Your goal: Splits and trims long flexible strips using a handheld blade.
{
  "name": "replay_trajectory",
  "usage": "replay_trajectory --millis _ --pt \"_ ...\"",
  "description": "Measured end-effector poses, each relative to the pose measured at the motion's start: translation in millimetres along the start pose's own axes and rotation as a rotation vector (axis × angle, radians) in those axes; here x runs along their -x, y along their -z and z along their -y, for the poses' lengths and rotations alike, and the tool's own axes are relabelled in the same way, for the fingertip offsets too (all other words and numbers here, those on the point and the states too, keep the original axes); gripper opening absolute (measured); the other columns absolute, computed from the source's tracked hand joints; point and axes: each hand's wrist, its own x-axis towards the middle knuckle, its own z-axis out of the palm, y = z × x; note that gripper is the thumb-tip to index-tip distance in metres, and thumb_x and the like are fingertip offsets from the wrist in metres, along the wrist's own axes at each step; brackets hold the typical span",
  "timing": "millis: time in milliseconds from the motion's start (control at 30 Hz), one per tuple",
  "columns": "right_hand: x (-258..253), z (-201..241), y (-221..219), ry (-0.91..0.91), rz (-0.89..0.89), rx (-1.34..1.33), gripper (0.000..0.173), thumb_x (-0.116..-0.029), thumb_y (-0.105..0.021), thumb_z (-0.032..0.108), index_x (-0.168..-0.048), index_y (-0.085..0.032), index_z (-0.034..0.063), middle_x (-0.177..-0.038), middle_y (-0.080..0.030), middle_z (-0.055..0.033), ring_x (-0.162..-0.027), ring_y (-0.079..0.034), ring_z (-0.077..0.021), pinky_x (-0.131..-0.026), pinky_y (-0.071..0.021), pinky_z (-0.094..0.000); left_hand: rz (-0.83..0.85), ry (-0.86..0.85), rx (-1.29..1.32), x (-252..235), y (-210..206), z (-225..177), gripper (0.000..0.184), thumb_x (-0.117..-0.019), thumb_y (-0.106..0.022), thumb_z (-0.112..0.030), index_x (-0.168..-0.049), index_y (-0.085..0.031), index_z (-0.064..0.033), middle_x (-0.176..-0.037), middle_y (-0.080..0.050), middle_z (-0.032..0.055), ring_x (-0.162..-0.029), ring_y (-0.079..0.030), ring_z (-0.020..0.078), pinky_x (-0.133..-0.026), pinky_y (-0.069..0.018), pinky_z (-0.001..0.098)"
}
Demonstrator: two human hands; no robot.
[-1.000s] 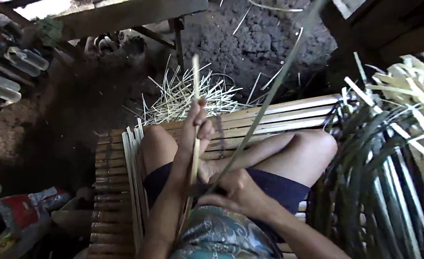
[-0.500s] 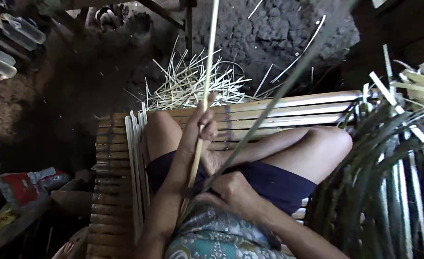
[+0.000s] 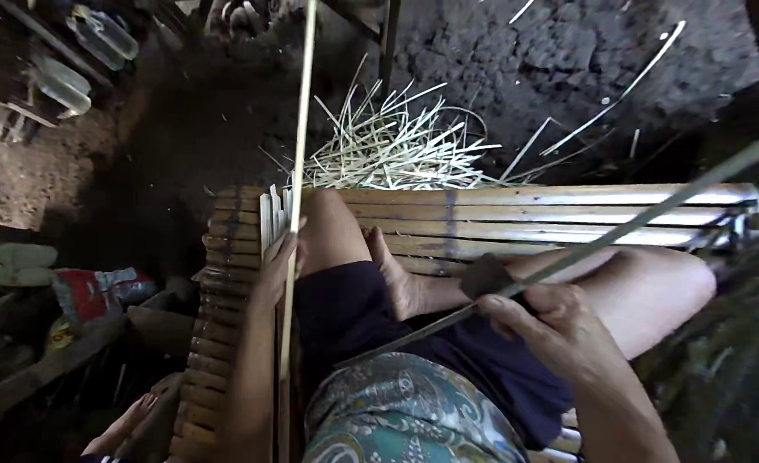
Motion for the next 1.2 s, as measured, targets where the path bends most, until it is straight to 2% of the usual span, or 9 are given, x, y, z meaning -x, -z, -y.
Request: replay_trajectory --millis 133,433,533,633,833,967,1033,1100,1200 --pt "5.1 -14.7 2.7 -0.087 -0.048 -0.076 0.031 -0.1002 -0.058 0.044 -0.085 -0.066 0.0186 -0.067 -0.06 0.0197 -0.056 -0.055 0.011 -0.052 -0.0477 -0.0094 -0.114 0.258 -0.31 43.1 91.4 75.5 0.047 -0.1052 -0.054 -0.012 -0.15 -0.046 -0.0026 -0.136 -0.06 0.0197 -0.107 -0.067 0.0233 -0.092 -0.0558 0.0397" --pt "-7.0 -16.3 -19.0 -0.118 0.071 -0.034 0.036 -0.0995 -0.058 0.044 -0.088 -0.069 0.0121 -0.066 -0.059 0.0161 -0.057 -0.054 0.0109 -0.053 -0.0468 -0.0098 -0.036 0.802 -0.748 106.1 94.9 92.4 0.05 -0.1021 -0.061 -0.01 -0.148 -0.047 0.0026 -0.147 -0.051 0.0264 -0.138 -0.048 0.0395 -0.116 -0.0344 0.0512" --pt "-20.7 -4.3 -43.7 -0.13 0.189 0.05 0.042 -0.0996 -0.057 0.046 -0.087 -0.071 0.0078 -0.066 -0.062 0.0054 -0.057 -0.058 -0.0008 -0.055 -0.0516 -0.0232 -0.093 0.516 -0.795 59.0 112.0 84.8 0.054 -0.0995 -0.067 -0.02 -0.146 -0.05 0.0017 -0.145 -0.052 0.0279 -0.136 -0.051 0.0421 -0.114 -0.0393 0.0562" --pt "-34.5 3.6 -82.3 -0.031 0.282 0.137 0.054 -0.0993 -0.06 0.049 -0.08 -0.07 -0.0005 -0.065 -0.063 -0.0114 -0.061 -0.064 -0.0239 -0.061 -0.0535 -0.0463 -0.119 0.082 -0.656 -9.3 74.3 -13.7 0.051 -0.1042 -0.058 -0.018 -0.149 -0.045 0.0044 -0.147 -0.05 0.0272 -0.136 -0.051 0.037 -0.113 -0.0417 0.0486" --pt "-41.4 33.7 -120.4 -0.015 0.567 0.165 0.057 -0.1029 -0.057 0.045 -0.086 -0.067 -0.0086 -0.077 -0.066 -0.0254 -0.079 -0.068 -0.0436 -0.074 -0.052 -0.0616 0.099 -0.366 -0.383 -102.1 -48.9 -191.1 0.05 -0.1101 -0.044 -0.025 -0.155 -0.037 -0.0049 -0.153 -0.047 0.0176 -0.138 -0.05 0.0285 -0.113 -0.041 0.0461" --pt "-28.9 35.9 -132.3 0.016 0.626 0.169 0.056 -0.104 -0.056 0.044 -0.09 -0.069 -0.0086 -0.083 -0.068 -0.0278 -0.085 -0.07 -0.0462 -0.077 -0.0516 -0.0645 0.217 -0.328 -0.149 -142.5 -133.1 -255.9 0.055 -0.112 -0.035 -0.033 -0.158 -0.028 -0.004 -0.152 -0.046 0.0211 -0.131 -0.055 0.0295 -0.106 -0.0481 0.0452" --pt "-22.1 35.0 -138.2 0.03 0.638 0.19 0.056 -0.1036 -0.055 0.045 -0.094 -0.07 -0.0075 -0.088 -0.07 -0.0281 -0.089 -0.07 -0.0467 -0.079 -0.051 -0.0654 0.221 -0.284 -0.117 -147.5 -165.6 -271.3 0.053 -0.1126 -0.034 -0.033 -0.158 -0.028 -0.0062 -0.14 -0.054 0.0182 -0.106 -0.065 0.0232 -0.087 -0.0566 0.0374" --pt "-18.6 36.8 -136.5 0.019 0.691 0.222 0.056 -0.1027 -0.054 0.049 -0.103 -0.071 -0.0048 -0.095 -0.071 -0.0273 -0.094 -0.069 -0.0468 -0.08 -0.0499 -0.0662 0.175 -0.262 -0.152 -149.8 -186.9 -276.7 0.047 -0.1135 -0.032 -0.03 -0.156 -0.033 -0.0111 -0.11 -0.066 0.0075 -0.061 -0.053 0.0064 -0.053 -0.044 0.0214" --pt "-12.7 25.8 -120.2 -0.046 0.617 0.212 0.056 -0.0984 -0.062 0.051 -0.117 -0.07 -0.0009 -0.097 -0.072 -0.0264 -0.094 -0.07 -0.0466 -0.081 -0.0509 -0.0673 0.26 -0.151 -0.203 -145.2 -188.3 -276.4 0.044 -0.1136 -0.031 -0.023 -0.157 -0.032 -0.0136 -0.086 -0.058 -0.0002 -0.046 -0.03 0.0014 -0.041 -0.026 0.0165"
